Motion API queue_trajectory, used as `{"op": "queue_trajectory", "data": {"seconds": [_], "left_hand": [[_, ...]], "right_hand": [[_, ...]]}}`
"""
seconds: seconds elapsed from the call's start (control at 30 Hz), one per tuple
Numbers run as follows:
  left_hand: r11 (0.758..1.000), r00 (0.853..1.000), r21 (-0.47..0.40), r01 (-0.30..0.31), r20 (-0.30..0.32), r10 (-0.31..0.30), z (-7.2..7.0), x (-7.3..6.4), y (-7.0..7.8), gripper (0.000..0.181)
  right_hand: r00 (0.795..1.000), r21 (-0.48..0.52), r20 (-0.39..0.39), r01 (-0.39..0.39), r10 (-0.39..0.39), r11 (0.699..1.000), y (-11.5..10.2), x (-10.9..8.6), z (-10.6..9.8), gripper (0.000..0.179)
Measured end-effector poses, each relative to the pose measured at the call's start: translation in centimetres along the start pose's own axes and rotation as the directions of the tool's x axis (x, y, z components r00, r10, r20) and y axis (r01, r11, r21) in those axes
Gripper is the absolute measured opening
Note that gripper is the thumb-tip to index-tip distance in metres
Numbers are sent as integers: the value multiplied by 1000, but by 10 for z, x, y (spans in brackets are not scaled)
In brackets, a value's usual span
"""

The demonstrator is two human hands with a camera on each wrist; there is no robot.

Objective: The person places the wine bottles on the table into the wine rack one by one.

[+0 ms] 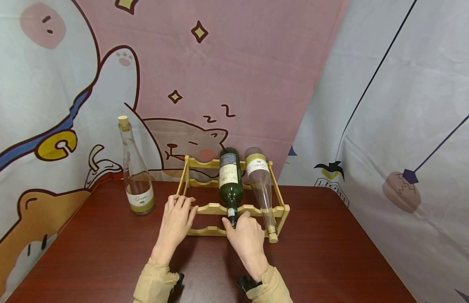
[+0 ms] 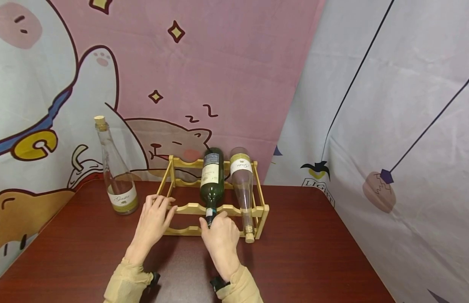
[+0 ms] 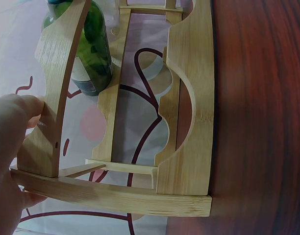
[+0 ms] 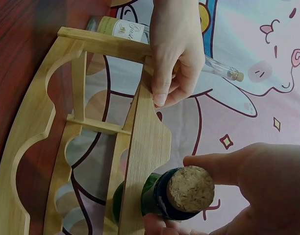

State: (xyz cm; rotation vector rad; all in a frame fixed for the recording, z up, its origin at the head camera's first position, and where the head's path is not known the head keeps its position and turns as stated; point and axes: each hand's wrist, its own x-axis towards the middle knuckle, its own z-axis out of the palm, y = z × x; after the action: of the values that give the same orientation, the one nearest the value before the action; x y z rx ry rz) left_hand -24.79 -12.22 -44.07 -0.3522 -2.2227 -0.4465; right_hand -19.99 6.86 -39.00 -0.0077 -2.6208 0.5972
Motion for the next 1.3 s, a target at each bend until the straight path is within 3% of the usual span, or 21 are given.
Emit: {"op": "queue_trajectory", "data": {"seconds": [0.3, 1.3], "left_hand": [[1000, 1000, -1, -2, -3, 2, 0, 0, 0, 16], [1000, 1000, -7, -7, -15, 7, 1, 0, -1, 16]], "right_hand": [[1000, 21, -1, -9, 9, 1000, 1, 1, 2, 40], [991, 136, 120, -77, 61, 988, 5, 3, 2, 33]]}}
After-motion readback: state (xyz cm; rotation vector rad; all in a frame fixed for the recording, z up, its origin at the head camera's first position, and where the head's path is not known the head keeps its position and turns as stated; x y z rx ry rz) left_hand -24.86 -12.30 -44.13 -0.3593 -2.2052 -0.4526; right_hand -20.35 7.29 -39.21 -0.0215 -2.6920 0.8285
